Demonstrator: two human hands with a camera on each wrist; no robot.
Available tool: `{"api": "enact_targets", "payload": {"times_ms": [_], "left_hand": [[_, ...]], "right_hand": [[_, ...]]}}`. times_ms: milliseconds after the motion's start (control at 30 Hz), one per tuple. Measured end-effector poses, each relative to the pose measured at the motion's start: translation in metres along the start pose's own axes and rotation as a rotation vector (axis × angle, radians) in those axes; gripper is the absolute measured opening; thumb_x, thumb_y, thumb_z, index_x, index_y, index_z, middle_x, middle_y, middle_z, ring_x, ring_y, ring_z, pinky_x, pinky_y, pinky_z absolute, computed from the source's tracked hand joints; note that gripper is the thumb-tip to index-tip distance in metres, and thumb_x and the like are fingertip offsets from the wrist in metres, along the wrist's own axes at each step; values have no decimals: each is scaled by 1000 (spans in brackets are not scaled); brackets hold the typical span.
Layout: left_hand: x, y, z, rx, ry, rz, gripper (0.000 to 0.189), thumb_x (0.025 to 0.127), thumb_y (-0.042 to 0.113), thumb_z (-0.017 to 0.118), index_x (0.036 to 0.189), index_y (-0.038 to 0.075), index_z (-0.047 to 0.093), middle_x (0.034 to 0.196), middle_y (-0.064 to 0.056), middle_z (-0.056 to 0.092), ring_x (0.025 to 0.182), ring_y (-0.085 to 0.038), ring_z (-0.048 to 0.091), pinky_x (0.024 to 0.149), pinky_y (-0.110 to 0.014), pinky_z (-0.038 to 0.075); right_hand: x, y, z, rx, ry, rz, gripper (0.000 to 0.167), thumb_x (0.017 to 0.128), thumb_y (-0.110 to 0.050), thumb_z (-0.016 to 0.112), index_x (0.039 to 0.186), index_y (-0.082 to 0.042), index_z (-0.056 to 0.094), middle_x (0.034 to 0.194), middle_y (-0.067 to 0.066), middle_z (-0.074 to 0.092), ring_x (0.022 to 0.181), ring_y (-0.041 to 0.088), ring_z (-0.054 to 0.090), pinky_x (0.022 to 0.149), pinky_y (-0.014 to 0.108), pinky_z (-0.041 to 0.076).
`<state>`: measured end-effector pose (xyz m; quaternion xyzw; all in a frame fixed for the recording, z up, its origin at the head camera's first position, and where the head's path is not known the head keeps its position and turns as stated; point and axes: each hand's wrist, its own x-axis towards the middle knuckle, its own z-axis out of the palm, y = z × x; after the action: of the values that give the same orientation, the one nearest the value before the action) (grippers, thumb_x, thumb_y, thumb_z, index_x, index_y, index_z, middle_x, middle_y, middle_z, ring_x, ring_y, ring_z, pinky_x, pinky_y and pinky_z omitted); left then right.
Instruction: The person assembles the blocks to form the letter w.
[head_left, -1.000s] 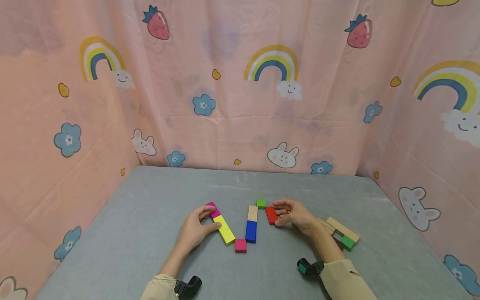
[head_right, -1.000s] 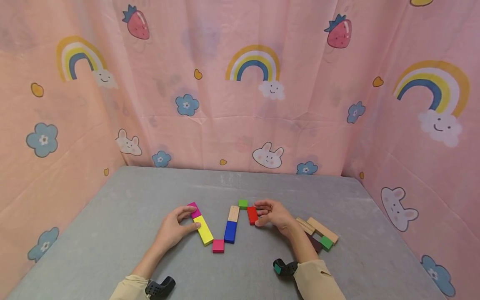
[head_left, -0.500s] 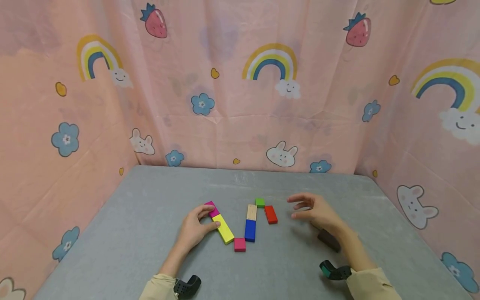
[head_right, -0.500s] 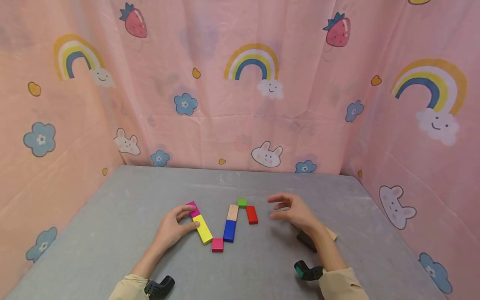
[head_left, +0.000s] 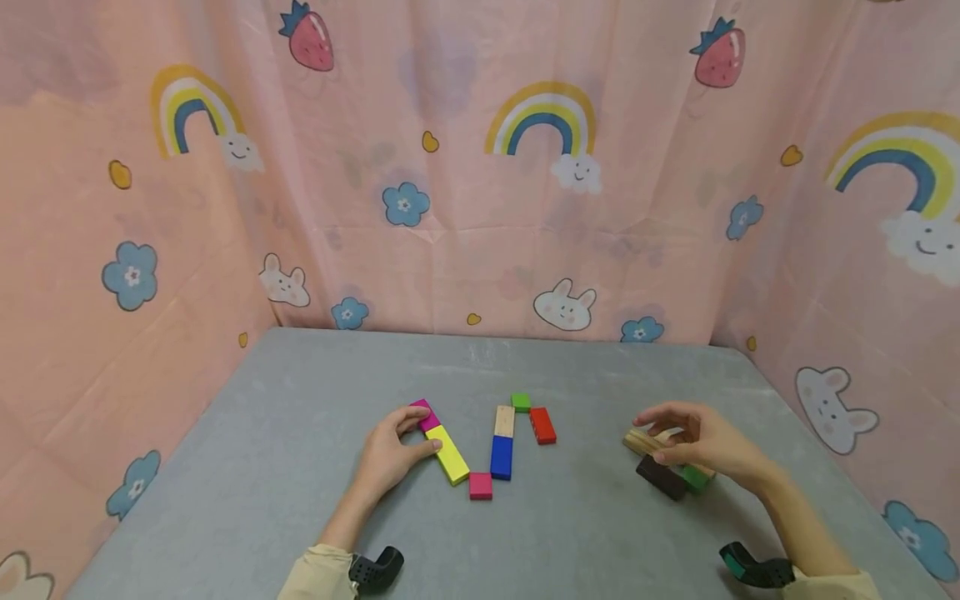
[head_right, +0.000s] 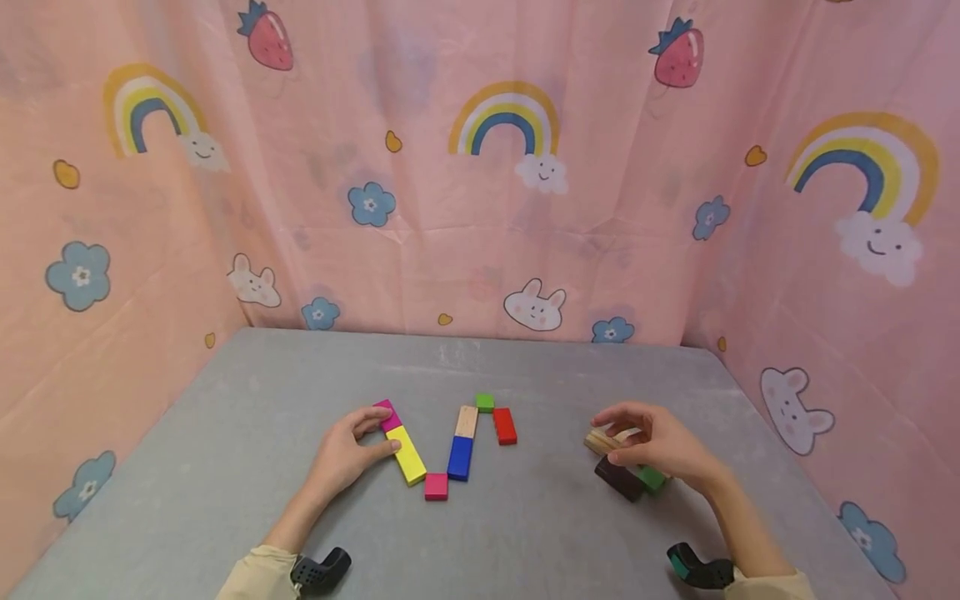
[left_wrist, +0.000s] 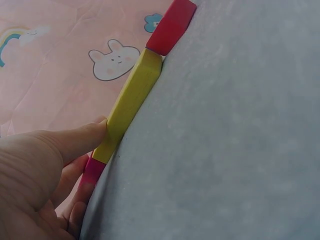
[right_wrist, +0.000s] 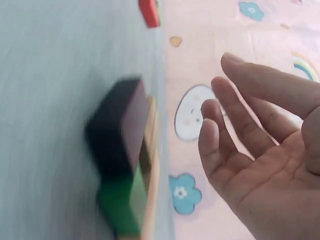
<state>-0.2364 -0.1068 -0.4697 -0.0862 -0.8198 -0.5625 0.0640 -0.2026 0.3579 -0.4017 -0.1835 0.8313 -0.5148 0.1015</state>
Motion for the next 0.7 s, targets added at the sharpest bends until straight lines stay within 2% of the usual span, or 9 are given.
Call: {"api": "enact_targets", "payload": {"times_ms": [167,400,700], "left_hand": [[2,-1,0,-3,-2,8,47,78,14,86,121,12,67,121,-2,67,121,-20,56,104,-46,38],[1,-1,0,-4,0,6,48,78,13,86,121,10,67,121,-4,67,122,-21,56,104,-45,39],[0,0,2,-5,-6,3,47,78,13,85,122,11,67,122,-3,67,122,-21,55,104,-45,39]], "right_hand": [[-14,5,-13,-19,-60,-27,49,85,1,74,131,2,56,129,29,52,106,42,54,80,38,55],[-11,24,-16,-44,-152,5,57,78,1,79,131,1,58,124,24,58,105,36,56,82,40,54],[-14,32,-15,-59,-158,41,64,72,-1,83,132,-2,59,121,23,57,101,34,53,78,37,52]]}}
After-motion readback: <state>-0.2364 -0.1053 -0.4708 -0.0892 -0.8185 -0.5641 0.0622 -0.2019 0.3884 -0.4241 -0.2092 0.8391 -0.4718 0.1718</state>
